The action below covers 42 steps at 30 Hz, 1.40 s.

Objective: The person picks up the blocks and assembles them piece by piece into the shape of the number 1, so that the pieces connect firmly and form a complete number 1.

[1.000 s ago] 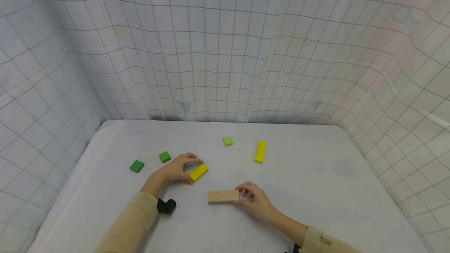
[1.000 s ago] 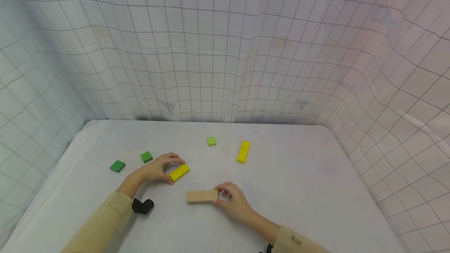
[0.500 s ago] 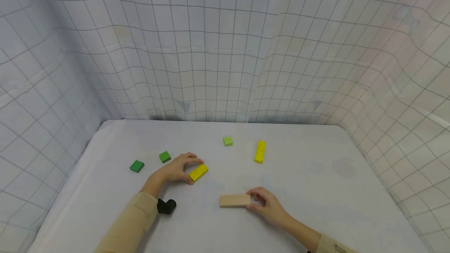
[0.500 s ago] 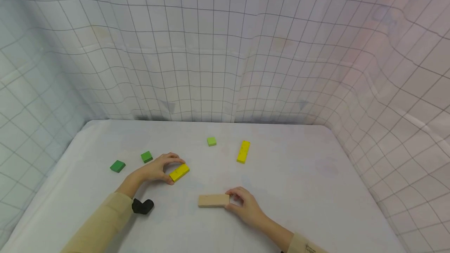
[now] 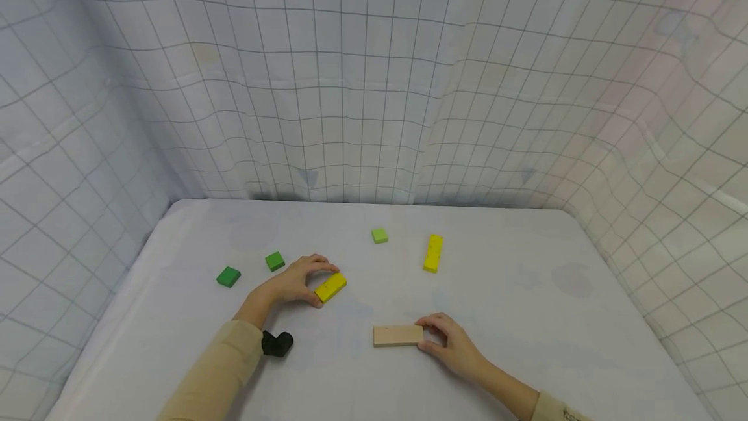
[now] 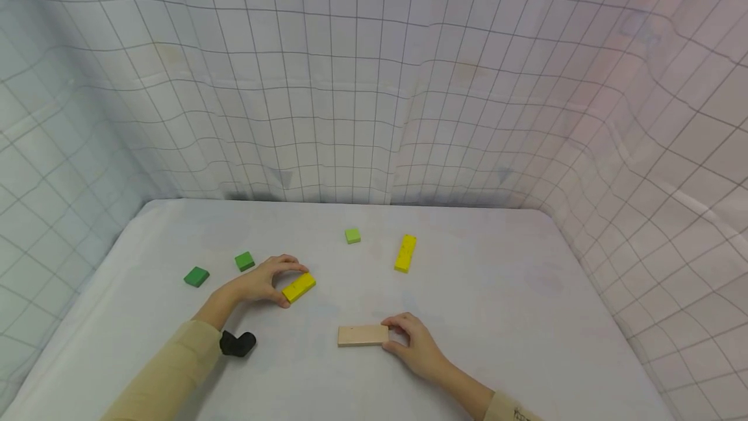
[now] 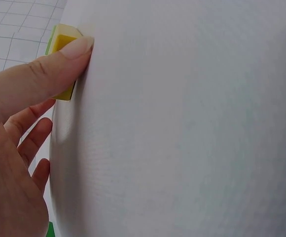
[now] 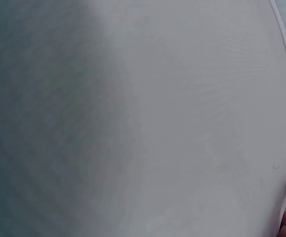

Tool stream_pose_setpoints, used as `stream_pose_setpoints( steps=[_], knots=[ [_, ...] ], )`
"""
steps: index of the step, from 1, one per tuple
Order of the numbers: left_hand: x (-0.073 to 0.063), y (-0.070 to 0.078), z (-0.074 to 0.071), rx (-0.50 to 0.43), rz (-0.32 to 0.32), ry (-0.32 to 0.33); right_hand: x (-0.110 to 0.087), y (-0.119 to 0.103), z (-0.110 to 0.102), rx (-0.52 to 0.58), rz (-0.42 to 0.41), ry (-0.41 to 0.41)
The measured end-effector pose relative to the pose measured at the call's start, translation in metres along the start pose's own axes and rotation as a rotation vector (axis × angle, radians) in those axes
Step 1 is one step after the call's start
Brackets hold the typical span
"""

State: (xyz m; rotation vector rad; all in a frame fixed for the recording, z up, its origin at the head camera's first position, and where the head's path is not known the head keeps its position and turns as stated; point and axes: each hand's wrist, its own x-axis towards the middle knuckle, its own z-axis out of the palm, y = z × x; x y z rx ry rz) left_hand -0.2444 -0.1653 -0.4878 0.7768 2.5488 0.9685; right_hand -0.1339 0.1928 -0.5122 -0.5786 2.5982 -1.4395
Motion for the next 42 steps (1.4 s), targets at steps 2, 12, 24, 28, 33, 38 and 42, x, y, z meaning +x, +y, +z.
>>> stream_pose_setpoints(
  steps=[2, 12, 24, 28, 33, 38, 42],
  knots=[
    [0.000, 0.000, 0.000, 0.003, 0.001, 0.001, 0.000, 0.000, 0.000, -0.006, 0.011, -0.005],
    [-0.001, -0.001, 0.000, -0.005, 0.001, 0.003, -0.001, 0.001, 0.002, -0.042, 0.001, 0.000],
    [-0.001, -0.002, 0.001, -0.011, 0.004, 0.002, 0.000, 0.002, 0.003, -0.041, 0.010, 0.006],
    [0.000, -0.005, 0.002, -0.027, 0.011, 0.008, 0.000, 0.002, 0.003, -0.033, 0.000, 0.012],
    [0.001, -0.008, 0.005, -0.049, 0.026, 0.032, -0.001, 0.003, 0.003, -0.020, -0.001, 0.011],
    [0.002, -0.008, 0.008, -0.056, 0.063, 0.075, 0.000, 0.003, 0.003, -0.017, 0.027, 0.008],
    [0.003, -0.004, 0.010, -0.049, 0.072, 0.107, 0.000, 0.002, 0.002, -0.012, 0.047, 0.007]
  ],
)
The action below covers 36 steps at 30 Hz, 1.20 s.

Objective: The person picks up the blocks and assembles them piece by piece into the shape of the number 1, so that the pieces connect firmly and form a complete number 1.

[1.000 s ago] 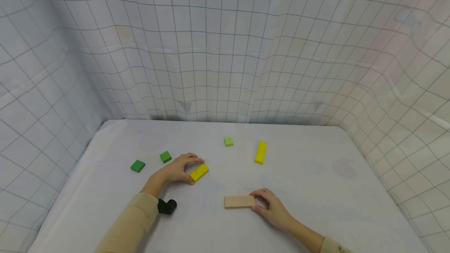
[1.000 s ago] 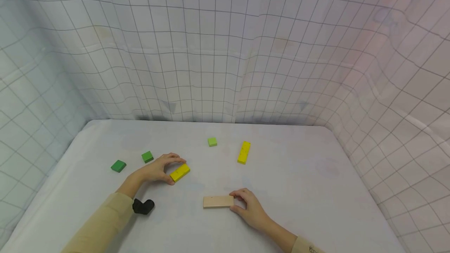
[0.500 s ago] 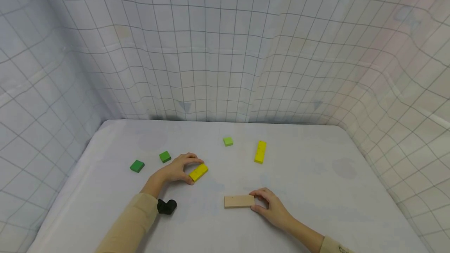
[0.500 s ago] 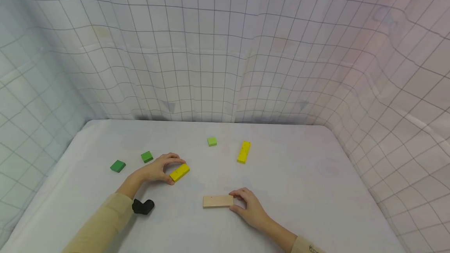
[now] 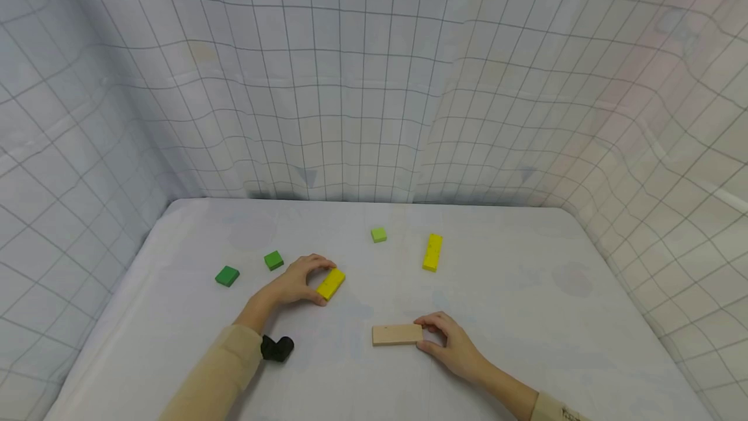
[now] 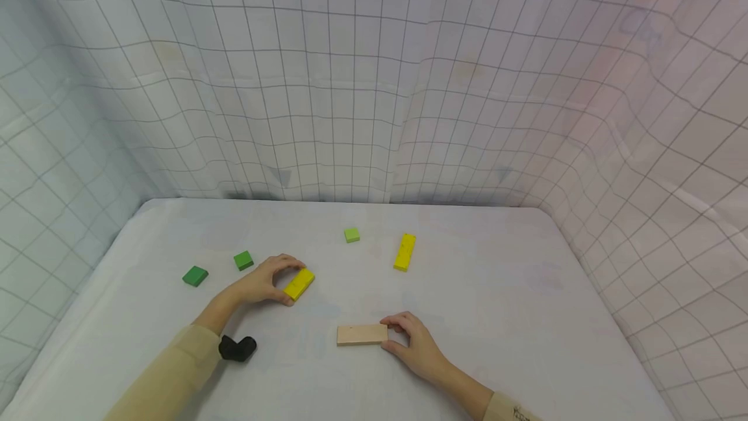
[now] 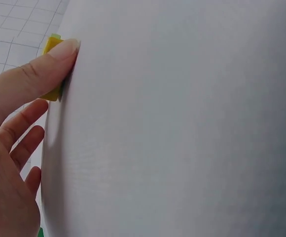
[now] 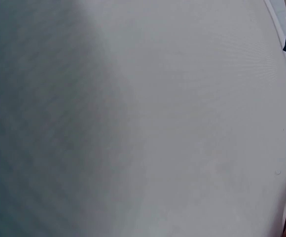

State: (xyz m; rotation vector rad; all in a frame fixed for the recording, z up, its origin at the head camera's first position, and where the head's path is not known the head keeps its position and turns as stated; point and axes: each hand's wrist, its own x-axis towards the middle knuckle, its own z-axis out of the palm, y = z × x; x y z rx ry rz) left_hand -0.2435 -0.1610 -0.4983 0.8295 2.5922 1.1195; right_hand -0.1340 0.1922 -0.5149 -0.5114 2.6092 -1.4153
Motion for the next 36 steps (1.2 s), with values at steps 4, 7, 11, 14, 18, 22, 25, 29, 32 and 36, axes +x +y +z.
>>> stream_pose_setpoints(
  steps=[4, 7, 11, 14, 18, 22, 25, 29, 32, 36],
  knots=[
    [0.001, 0.004, 0.004, -0.020, 0.013, 0.039, -0.001, -0.007, -0.002, -0.011, -0.002, 0.000],
    [0.003, 0.008, 0.007, -0.041, 0.018, 0.070, -0.001, -0.007, -0.002, -0.005, -0.012, 0.002],
    [0.007, 0.017, 0.013, -0.063, 0.005, 0.087, 0.000, 0.000, -0.001, -0.013, -0.033, 0.003],
    [0.010, 0.025, 0.019, -0.064, -0.006, 0.089, 0.000, 0.000, -0.001, -0.002, -0.032, -0.001],
    [0.016, 0.033, 0.029, -0.055, -0.023, 0.104, -0.001, -0.002, -0.002, 0.015, -0.018, -0.008],
    [0.020, 0.042, 0.039, -0.035, -0.034, 0.122, -0.001, -0.003, -0.002, 0.032, -0.013, -0.012],
    [0.023, 0.050, 0.047, -0.030, -0.041, 0.132, -0.001, -0.003, -0.002, 0.043, -0.011, -0.012],
    [0.027, 0.059, 0.056, -0.044, -0.052, 0.133, -0.001, -0.003, -0.003, 0.044, -0.009, -0.011],
    [0.030, 0.064, 0.063, -0.040, -0.054, 0.127, -0.001, -0.003, -0.003, 0.037, 0.000, -0.011],
    [0.032, 0.068, 0.072, 0.004, -0.030, 0.132, -0.001, -0.009, -0.003, 0.015, 0.006, -0.006]
  ],
)
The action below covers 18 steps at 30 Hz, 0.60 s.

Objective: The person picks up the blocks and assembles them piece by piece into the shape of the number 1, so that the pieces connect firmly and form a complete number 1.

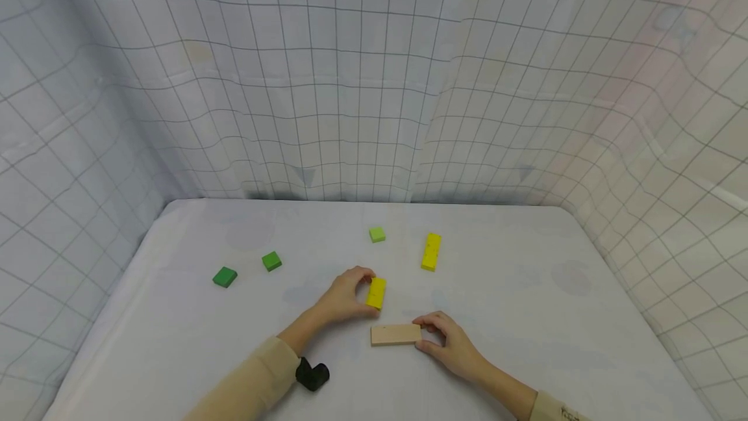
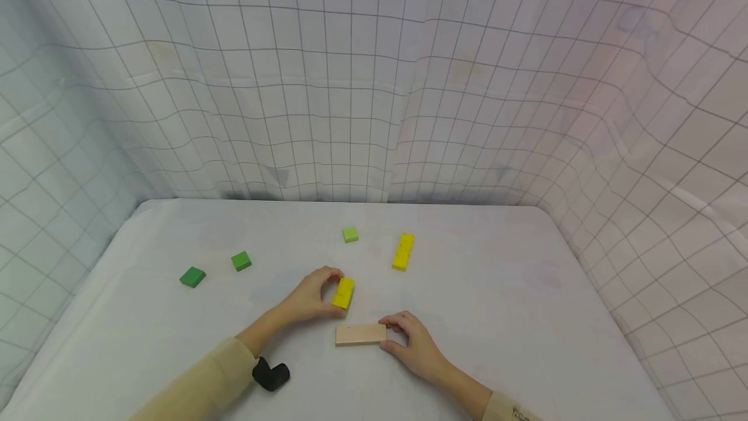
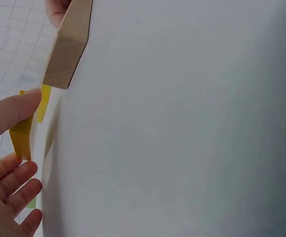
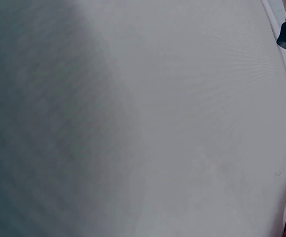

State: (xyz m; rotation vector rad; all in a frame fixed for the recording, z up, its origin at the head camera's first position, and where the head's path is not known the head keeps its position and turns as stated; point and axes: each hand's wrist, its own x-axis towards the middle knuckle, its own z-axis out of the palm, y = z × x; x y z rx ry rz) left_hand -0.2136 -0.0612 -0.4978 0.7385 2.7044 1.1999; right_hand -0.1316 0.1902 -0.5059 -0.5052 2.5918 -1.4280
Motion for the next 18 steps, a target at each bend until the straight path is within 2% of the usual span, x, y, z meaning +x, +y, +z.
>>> stream_pose_setpoints(
  steps=[5, 8, 18],
  knots=[
    [0.003, 0.001, 0.012, 0.101, 0.021, 0.015, -0.002, -0.022, -0.004, 0.003, 0.003, -0.001],
    [0.004, 0.003, 0.016, 0.131, 0.019, 0.014, -0.003, -0.032, -0.007, -0.003, 0.009, -0.010],
    [0.005, 0.013, 0.028, 0.222, 0.035, 0.020, -0.003, -0.032, -0.007, 0.006, 0.001, -0.016]
  ],
)
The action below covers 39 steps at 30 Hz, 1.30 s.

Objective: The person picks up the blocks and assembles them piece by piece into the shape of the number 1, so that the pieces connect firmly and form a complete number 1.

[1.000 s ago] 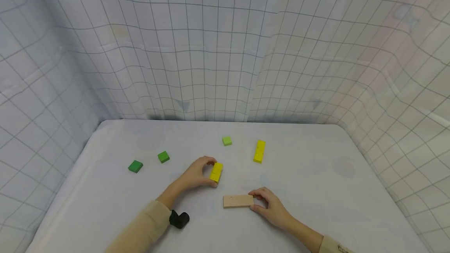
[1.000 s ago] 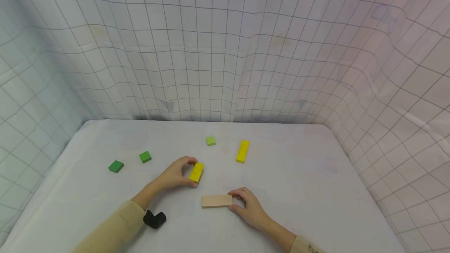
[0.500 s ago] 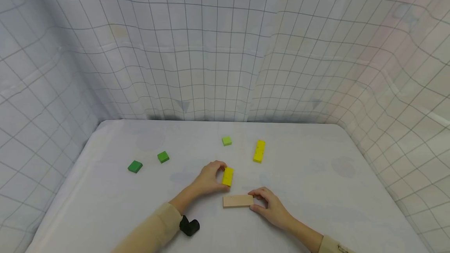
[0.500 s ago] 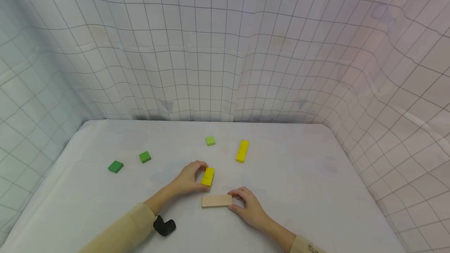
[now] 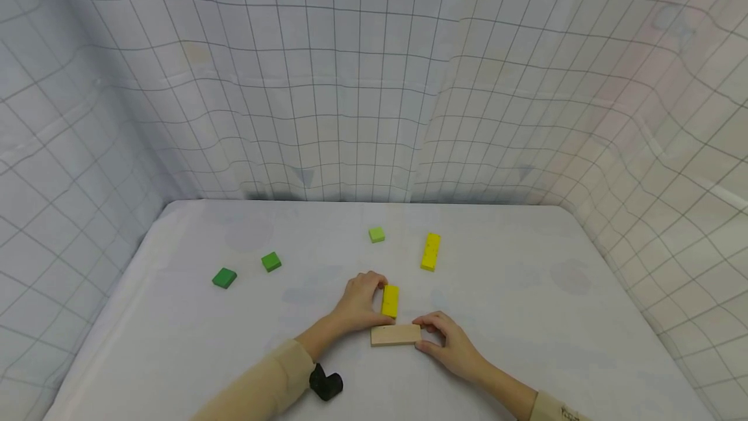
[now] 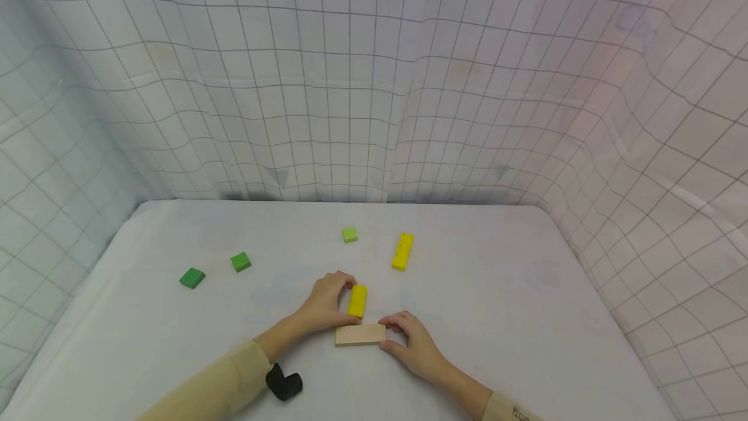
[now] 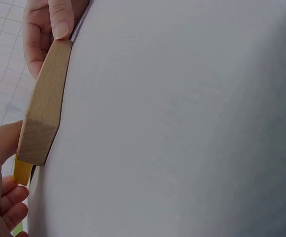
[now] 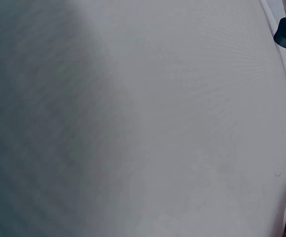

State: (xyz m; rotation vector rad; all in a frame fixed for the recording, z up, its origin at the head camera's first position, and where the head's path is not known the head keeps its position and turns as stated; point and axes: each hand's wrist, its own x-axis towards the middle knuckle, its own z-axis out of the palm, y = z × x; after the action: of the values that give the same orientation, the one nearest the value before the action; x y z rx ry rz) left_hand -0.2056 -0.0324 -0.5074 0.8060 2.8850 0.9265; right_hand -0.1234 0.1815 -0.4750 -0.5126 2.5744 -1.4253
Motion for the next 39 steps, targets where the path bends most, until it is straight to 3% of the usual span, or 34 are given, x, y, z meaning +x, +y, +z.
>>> stream_pose_setpoints(
  steps=[8, 17, 26, 33, 39],
  knots=[
    [-0.002, 0.000, -0.001, 0.039, 0.018, -0.050, 0.000, 0.001, 0.000, -0.004, -0.008, 0.003],
    [-0.003, -0.008, -0.010, -0.097, 0.059, -0.129, 0.000, -0.001, 0.000, 0.000, -0.001, -0.006],
    [-0.003, -0.010, -0.009, -0.148, 0.065, -0.116, 0.000, 0.001, 0.000, -0.012, -0.009, 0.000],
    [-0.002, -0.010, -0.006, -0.124, 0.076, -0.090, 0.000, 0.002, 0.001, -0.023, -0.002, 0.007],
    [-0.002, -0.009, -0.004, -0.123, 0.095, -0.076, 0.003, 0.025, 0.006, -0.030, -0.010, 0.022]
  ],
)
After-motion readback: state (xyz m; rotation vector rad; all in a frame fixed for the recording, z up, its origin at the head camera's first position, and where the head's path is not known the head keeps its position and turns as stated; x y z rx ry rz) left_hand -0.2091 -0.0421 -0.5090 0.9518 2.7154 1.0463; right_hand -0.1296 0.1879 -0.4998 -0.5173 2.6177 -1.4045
